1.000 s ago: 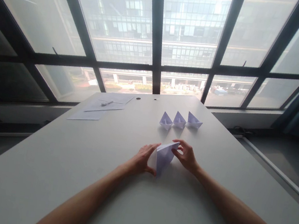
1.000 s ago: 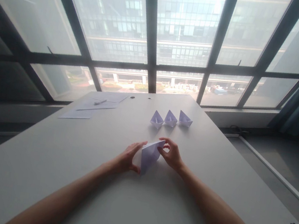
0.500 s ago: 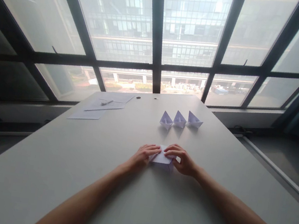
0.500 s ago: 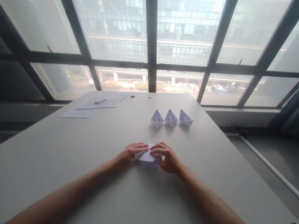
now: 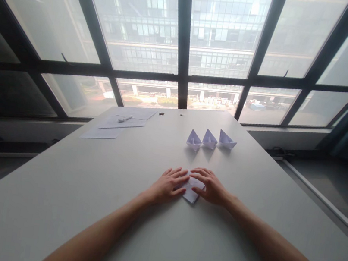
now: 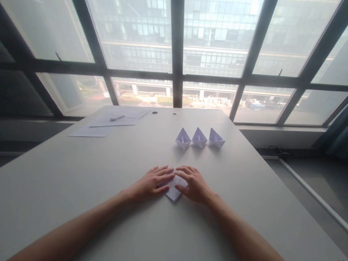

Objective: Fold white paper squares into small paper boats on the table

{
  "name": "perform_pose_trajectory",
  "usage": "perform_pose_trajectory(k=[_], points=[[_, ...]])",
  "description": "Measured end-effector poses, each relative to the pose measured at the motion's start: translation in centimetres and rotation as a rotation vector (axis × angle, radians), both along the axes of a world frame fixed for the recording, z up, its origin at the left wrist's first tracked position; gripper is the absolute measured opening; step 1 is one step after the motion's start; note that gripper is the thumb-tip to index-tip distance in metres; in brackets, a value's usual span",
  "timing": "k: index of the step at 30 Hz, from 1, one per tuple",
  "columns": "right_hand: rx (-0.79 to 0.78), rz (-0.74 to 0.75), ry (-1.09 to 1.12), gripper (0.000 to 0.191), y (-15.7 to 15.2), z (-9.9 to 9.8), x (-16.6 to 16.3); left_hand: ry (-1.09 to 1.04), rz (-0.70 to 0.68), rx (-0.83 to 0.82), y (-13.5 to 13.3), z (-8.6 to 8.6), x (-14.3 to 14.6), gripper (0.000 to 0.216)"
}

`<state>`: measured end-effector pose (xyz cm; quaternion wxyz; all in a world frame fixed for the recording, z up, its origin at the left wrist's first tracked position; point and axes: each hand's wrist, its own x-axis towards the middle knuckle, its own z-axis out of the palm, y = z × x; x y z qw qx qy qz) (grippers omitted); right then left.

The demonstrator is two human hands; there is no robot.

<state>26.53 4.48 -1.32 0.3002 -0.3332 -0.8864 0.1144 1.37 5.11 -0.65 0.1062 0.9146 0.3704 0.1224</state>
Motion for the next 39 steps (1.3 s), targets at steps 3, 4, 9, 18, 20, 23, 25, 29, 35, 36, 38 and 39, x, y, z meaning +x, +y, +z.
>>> perform_pose_trajectory(k=[3, 4, 9, 18, 20, 23, 25, 29, 35, 36, 38, 39], points=[[-0.073, -0.013, -0.129, 0.065, 0.3, -0.14, 0.39, 0.005, -0.023, -0.011, 0.01, 0.02, -0.04, 0.061], [-0.101, -0.012, -0.159, 0.067, 0.35, -0.16, 0.47, 0.008, -0.029, -0.014, 0.01, 0.01, -0.05, 0.066], [-0.16, -0.022, -0.165, 0.071, 0.34, -0.21, 0.48, 0.015, -0.03, -0.011, 0.05, -0.07, -0.08, 0.077], [-0.131, -0.062, -0.179, 0.059, 0.09, -0.05, 0.29, -0.023, -0.005, 0.03, -0.19, 0.11, 0.09, 0.064], [-0.133, -0.071, -0.179, 0.058, 0.05, -0.01, 0.28, -0.031, -0.019, 0.025, -0.24, 0.19, 0.17, 0.054], [-0.131, -0.065, -0.18, 0.058, -0.03, 0.17, 0.27, -0.031, -0.047, 0.014, -0.28, 0.28, 0.25, 0.042], [-0.127, -0.059, -0.191, 0.062, -0.13, 0.35, 0.25, -0.034, -0.048, 0.008, -0.3, 0.35, 0.28, 0.039], [-0.122, -0.057, -0.192, 0.073, -0.37, 0.64, 0.14, -0.047, -0.047, 0.007, -0.36, 0.44, 0.31, 0.04], [-0.131, -0.064, -0.192, 0.073, -0.37, 0.53, 0.14, -0.056, -0.049, 0.013, -0.39, 0.47, 0.32, 0.041], [-0.134, -0.063, -0.197, 0.073, -0.34, 0.5, 0.15, -0.055, -0.05, 0.012, -0.39, 0.47, 0.31, 0.041], [-0.141, -0.06, -0.205, 0.072, -0.28, 0.45, 0.18, -0.049, -0.049, 0.011, -0.38, 0.46, 0.31, 0.042], [-0.143, -0.059, -0.208, 0.072, -0.27, 0.43, 0.18, -0.047, -0.049, 0.01, -0.37, 0.44, 0.31, 0.042]])
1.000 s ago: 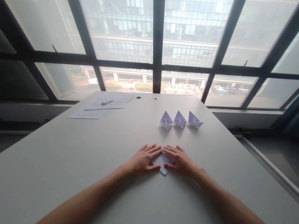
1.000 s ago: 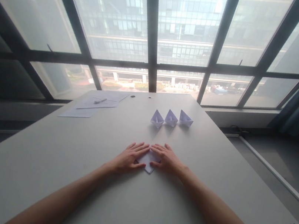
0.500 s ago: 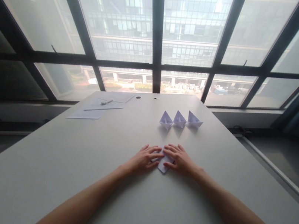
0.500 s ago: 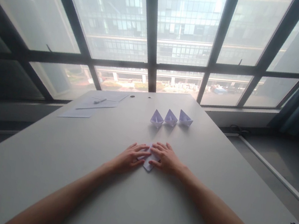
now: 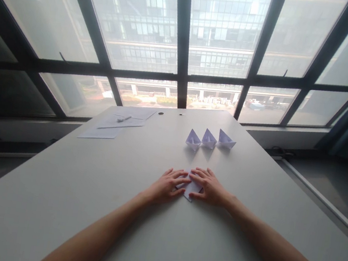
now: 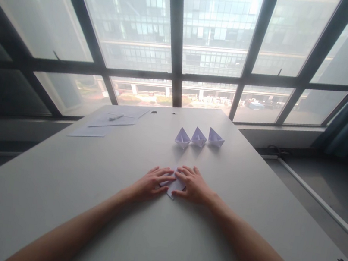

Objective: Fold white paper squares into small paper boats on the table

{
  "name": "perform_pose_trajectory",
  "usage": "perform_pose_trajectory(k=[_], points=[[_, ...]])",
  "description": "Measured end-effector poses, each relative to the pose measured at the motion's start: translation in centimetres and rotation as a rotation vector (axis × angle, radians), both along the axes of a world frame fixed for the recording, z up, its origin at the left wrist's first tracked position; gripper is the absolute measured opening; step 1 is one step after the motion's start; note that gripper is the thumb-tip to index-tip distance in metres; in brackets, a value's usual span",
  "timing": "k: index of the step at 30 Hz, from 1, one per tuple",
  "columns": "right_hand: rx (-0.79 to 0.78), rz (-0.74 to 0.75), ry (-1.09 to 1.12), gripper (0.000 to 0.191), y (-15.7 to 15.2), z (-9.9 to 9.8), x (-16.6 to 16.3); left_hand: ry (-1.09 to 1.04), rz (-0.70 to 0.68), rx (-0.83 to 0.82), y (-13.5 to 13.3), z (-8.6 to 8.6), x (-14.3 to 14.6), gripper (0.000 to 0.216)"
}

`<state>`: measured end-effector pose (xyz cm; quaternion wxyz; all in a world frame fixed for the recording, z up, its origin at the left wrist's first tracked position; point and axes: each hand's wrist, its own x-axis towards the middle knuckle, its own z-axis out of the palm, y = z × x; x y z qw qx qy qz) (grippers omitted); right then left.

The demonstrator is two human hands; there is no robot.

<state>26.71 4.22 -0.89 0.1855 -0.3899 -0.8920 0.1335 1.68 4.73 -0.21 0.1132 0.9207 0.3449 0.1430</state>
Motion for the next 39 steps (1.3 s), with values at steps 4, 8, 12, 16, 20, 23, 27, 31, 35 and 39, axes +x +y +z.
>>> perform_pose_trajectory(k=[4, 8, 12, 16, 20, 23, 27, 31, 35, 39], points=[[0.0, -0.002, 0.009, 0.072, 0.02, -0.09, 0.01, -0.001, 0.002, 0.0, 0.03, -0.07, 0.05, 0.042], [0.001, 0.0, 0.015, 0.071, 0.03, -0.17, 0.05, 0.0, 0.001, 0.001, -0.01, -0.03, 0.07, 0.042], [0.007, 0.003, 0.017, 0.07, 0.09, -0.29, 0.06, -0.004, -0.004, 0.008, 0.02, -0.06, 0.01, 0.042], [0.006, -0.003, 0.005, 0.07, 0.13, -0.35, 0.05, -0.007, 0.004, -0.005, 0.16, -0.24, -0.04, 0.052], [-0.001, 0.008, 0.009, 0.075, 0.04, -0.1, 0.09, 0.003, 0.008, -0.023, 0.27, -0.36, -0.06, 0.052], [-0.007, 0.02, 0.005, 0.082, -0.02, 0.07, 0.14, 0.008, 0.007, -0.026, 0.29, -0.35, -0.06, 0.05], [-0.003, 0.021, -0.001, 0.072, 0.06, -0.04, 0.17, 0.012, 0.003, -0.023, 0.24, -0.26, -0.07, 0.05], [0.002, 0.011, -0.027, 0.067, 0.18, -0.19, 0.12, 0.008, 0.001, -0.013, 0.15, -0.16, -0.06, 0.059], [-0.016, 0.008, -0.05, 0.058, 0.19, -0.09, 0.07, 0.013, 0.0, -0.005, 0.13, -0.1, -0.12, 0.06], [-0.01, -0.002, -0.05, 0.053, 0.14, -0.04, 0.07, 0.015, -0.004, -0.017, 0.29, -0.18, -0.2, 0.057]])
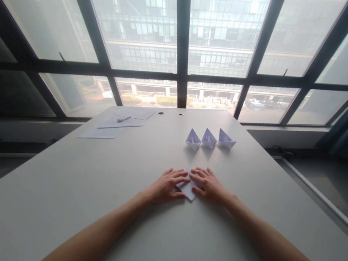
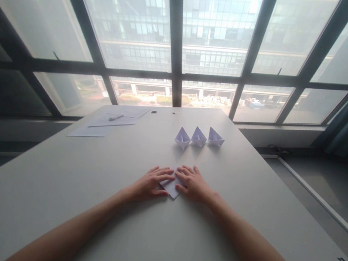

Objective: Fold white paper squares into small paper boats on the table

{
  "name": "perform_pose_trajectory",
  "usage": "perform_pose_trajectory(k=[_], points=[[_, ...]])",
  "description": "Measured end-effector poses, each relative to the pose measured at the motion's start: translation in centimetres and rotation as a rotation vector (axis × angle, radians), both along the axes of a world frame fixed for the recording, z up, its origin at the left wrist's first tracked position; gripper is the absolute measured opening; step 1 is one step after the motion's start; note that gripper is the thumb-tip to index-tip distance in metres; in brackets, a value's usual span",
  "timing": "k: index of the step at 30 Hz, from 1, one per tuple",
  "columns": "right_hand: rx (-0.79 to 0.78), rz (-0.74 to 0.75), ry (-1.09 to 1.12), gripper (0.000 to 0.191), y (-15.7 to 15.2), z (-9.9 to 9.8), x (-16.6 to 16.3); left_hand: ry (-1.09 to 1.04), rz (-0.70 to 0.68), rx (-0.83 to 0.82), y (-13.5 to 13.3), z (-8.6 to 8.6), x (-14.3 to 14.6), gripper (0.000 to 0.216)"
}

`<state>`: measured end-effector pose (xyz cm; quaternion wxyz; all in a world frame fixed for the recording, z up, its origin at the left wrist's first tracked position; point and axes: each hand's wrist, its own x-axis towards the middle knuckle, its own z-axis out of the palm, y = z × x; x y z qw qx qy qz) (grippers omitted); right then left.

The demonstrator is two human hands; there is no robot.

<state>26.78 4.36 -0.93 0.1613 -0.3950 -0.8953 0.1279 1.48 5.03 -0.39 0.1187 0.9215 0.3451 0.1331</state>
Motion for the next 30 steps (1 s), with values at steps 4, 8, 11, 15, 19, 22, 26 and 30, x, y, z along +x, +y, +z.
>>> perform_pose_trajectory(k=[4, 8, 11, 15, 19, 22, 26, 30], points=[[-0.005, 0.0, 0.006, 0.049, 0.0, 0.1, 0.0, -0.018, -0.005, -0.018, 0.2, -0.3, -0.1, 0.06], [-0.011, -0.018, 0.026, 0.056, 0.0, 0.1, -0.1, -0.093, 0.024, -0.045, 0.3, -0.6, -0.1, 0.077], [-0.03, -0.032, 0.055, 0.059, 0.0, 0.0, -0.1, -0.162, 0.015, -0.021, 0.4, -0.6, -0.1, 0.061], [-0.044, -0.042, 0.087, 0.054, 0.3, -0.4, 0.0, -0.21, -0.014, 0.05, 0.5, -0.4, -0.3, 0.037], [-0.061, -0.038, 0.119, 0.046, 0.5, -0.7, 0.0, -0.191, 0.019, 0.093, 0.6, -0.5, -0.5, 0.039], [0.016, -0.062, 0.227, 0.046, 0.6, -0.8, 0.0, -0.163, 0.019, 0.094, 0.8, -0.5, -0.5, 0.041], [0.117, -0.139, 0.359, 0.032, 0.8, -1.1, 0.0, -0.148, 0.021, 0.091, 0.8, -0.3, -0.4, 0.036], [0.103, -0.201, 0.373, 0.021, 1.0, -1.1, 0.0, -0.191, 0.035, 0.083, 0.7, -0.3, -0.4, 0.027]])
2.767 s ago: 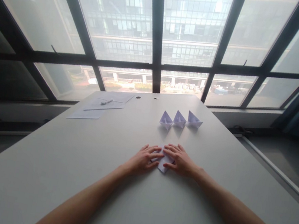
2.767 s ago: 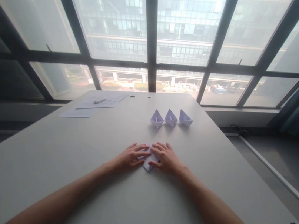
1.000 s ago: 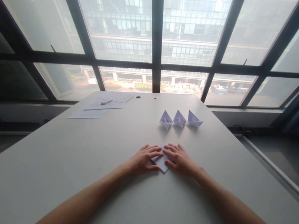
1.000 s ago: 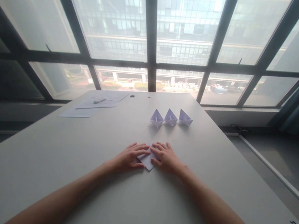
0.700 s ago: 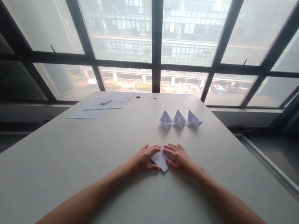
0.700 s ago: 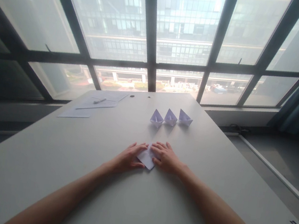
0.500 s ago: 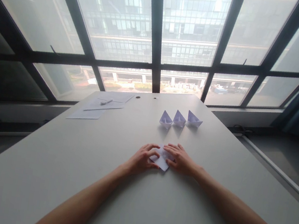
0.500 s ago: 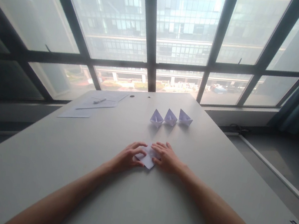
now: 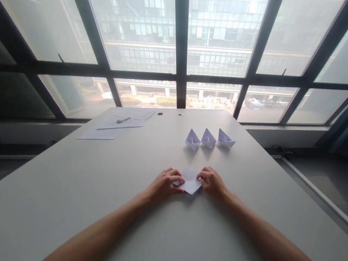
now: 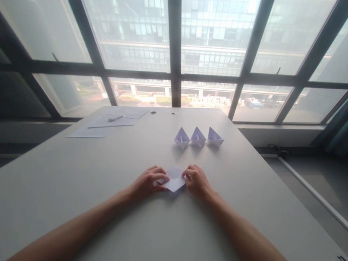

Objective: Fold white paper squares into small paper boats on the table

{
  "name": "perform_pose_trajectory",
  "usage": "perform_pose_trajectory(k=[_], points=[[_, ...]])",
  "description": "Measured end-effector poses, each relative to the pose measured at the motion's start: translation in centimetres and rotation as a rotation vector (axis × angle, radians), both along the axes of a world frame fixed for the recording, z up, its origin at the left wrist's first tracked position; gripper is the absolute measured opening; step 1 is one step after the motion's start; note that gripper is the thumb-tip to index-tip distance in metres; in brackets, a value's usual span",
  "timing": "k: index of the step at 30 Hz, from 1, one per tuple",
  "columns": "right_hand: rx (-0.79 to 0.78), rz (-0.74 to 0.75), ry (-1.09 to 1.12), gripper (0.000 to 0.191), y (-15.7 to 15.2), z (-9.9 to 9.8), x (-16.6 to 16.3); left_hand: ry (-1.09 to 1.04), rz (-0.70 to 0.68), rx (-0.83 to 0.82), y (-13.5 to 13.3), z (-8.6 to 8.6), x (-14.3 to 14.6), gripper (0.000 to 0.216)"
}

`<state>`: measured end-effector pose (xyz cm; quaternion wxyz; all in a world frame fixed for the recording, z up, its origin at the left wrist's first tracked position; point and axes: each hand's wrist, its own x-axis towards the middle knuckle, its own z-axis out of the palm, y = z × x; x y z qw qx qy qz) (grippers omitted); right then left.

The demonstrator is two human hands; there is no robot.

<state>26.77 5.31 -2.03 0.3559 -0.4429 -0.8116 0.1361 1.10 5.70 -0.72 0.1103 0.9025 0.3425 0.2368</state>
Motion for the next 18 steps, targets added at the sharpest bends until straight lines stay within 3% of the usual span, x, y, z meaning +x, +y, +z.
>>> perform_pose_trajectory(k=[6, 13, 18], points=[[0.003, 0.042, -0.048, 0.018, -0.4, 1.1, 0.0, -0.07, 0.02, -0.02, 0.0, -0.2, 0.0, 0.013], [-0.013, 0.17, -0.006, 0.021, -0.4, 1.4, 0.7, -0.133, 0.046, -0.05, -0.4, 0.5, 0.3, 0.017], [-0.045, 0.074, 0.02, 0.024, -0.3, 0.9, 0.6, -0.195, 0.118, -0.089, -0.4, 0.3, 0.2, 0.018]])
